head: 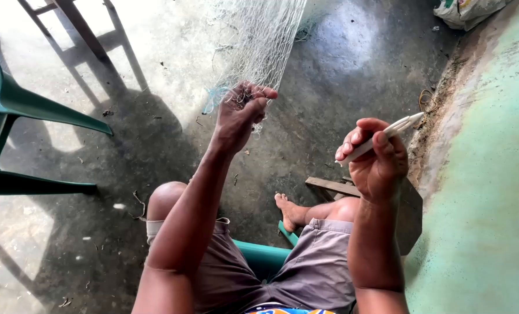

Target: Repairing a fishing net using a netting needle to weave and tie knots in the mesh.

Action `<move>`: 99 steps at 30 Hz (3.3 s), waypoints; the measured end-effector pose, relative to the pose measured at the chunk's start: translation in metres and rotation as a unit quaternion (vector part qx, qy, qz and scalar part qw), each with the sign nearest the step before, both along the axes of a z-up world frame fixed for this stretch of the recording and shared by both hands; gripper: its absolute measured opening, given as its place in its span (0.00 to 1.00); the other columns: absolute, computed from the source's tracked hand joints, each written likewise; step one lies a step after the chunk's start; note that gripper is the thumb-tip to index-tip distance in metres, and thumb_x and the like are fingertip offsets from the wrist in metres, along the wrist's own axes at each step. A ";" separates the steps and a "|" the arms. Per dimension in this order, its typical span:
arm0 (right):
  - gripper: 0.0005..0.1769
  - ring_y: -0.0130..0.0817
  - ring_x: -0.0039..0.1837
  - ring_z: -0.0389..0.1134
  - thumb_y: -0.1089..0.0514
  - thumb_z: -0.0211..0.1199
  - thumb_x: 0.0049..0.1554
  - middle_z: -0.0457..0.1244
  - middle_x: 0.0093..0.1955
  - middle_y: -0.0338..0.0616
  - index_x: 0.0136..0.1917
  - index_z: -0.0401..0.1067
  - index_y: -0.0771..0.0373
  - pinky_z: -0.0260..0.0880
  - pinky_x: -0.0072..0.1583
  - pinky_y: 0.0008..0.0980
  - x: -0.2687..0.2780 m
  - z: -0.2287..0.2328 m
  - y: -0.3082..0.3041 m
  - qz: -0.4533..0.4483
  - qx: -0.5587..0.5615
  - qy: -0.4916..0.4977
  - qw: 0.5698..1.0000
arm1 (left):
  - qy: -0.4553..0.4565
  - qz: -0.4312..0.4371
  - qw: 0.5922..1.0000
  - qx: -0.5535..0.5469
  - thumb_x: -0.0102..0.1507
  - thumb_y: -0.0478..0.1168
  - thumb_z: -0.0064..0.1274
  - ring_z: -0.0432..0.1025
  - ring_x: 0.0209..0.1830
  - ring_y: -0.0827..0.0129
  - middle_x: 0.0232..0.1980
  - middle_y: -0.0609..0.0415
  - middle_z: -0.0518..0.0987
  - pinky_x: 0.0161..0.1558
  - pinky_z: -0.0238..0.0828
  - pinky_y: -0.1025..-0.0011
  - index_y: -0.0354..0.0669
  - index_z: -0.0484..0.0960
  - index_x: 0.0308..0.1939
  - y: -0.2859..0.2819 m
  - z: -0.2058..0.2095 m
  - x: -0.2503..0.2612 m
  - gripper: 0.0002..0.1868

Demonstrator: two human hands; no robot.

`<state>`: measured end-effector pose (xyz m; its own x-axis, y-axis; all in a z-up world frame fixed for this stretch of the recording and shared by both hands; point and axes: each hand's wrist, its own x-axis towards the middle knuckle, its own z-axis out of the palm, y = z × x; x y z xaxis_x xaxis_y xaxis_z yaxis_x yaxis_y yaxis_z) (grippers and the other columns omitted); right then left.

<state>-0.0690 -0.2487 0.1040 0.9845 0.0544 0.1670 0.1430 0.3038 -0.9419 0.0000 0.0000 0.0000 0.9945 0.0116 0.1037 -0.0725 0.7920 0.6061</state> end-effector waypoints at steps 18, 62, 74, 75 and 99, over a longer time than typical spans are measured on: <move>0.22 0.51 0.47 0.71 0.59 0.50 0.68 0.59 0.43 0.61 0.60 0.65 0.86 0.80 0.50 0.48 0.014 0.075 0.051 0.056 -0.196 -0.162 0.965 | 0.035 0.079 0.996 0.005 0.57 0.29 0.71 0.71 0.19 0.78 0.38 0.43 0.85 0.21 0.68 0.82 0.39 0.75 0.35 -0.005 -0.007 -0.003 0.16; 0.18 0.43 0.41 0.67 0.39 0.53 0.68 0.60 0.39 0.39 0.60 0.76 0.46 0.69 0.46 0.42 0.039 0.030 0.040 0.063 -0.760 -0.219 0.609 | 0.050 0.026 0.998 0.042 0.54 0.30 0.70 0.70 0.21 0.74 0.32 0.45 0.81 0.25 0.68 0.77 0.39 0.72 0.44 -0.025 0.006 -0.005 0.22; 0.18 0.42 0.49 0.75 0.47 0.67 0.58 0.69 0.55 0.58 0.47 0.79 0.65 0.74 0.51 0.38 0.021 0.004 0.004 0.099 -0.334 -0.205 0.915 | 0.049 0.036 0.995 0.082 0.55 0.31 0.70 0.69 0.21 0.75 0.32 0.46 0.81 0.24 0.66 0.78 0.40 0.72 0.43 -0.033 0.000 0.002 0.21; 0.33 0.42 0.43 0.76 0.34 0.62 0.58 0.68 0.56 0.69 0.41 0.79 0.69 0.76 0.45 0.37 0.018 -0.001 0.005 0.197 -0.178 -0.178 0.948 | 0.053 0.037 0.995 0.082 0.55 0.31 0.70 0.69 0.22 0.75 0.32 0.47 0.81 0.24 0.66 0.78 0.40 0.72 0.43 -0.034 0.003 0.002 0.21; 0.11 0.35 0.33 0.71 0.60 0.55 0.67 0.68 0.59 0.50 0.59 0.75 0.59 0.73 0.38 0.33 0.060 -0.020 0.034 -0.060 -0.442 -0.112 0.888 | 0.057 -0.050 0.997 0.031 0.53 0.27 0.67 0.67 0.20 0.74 0.31 0.45 0.78 0.23 0.64 0.77 0.41 0.70 0.44 -0.037 0.003 0.007 0.22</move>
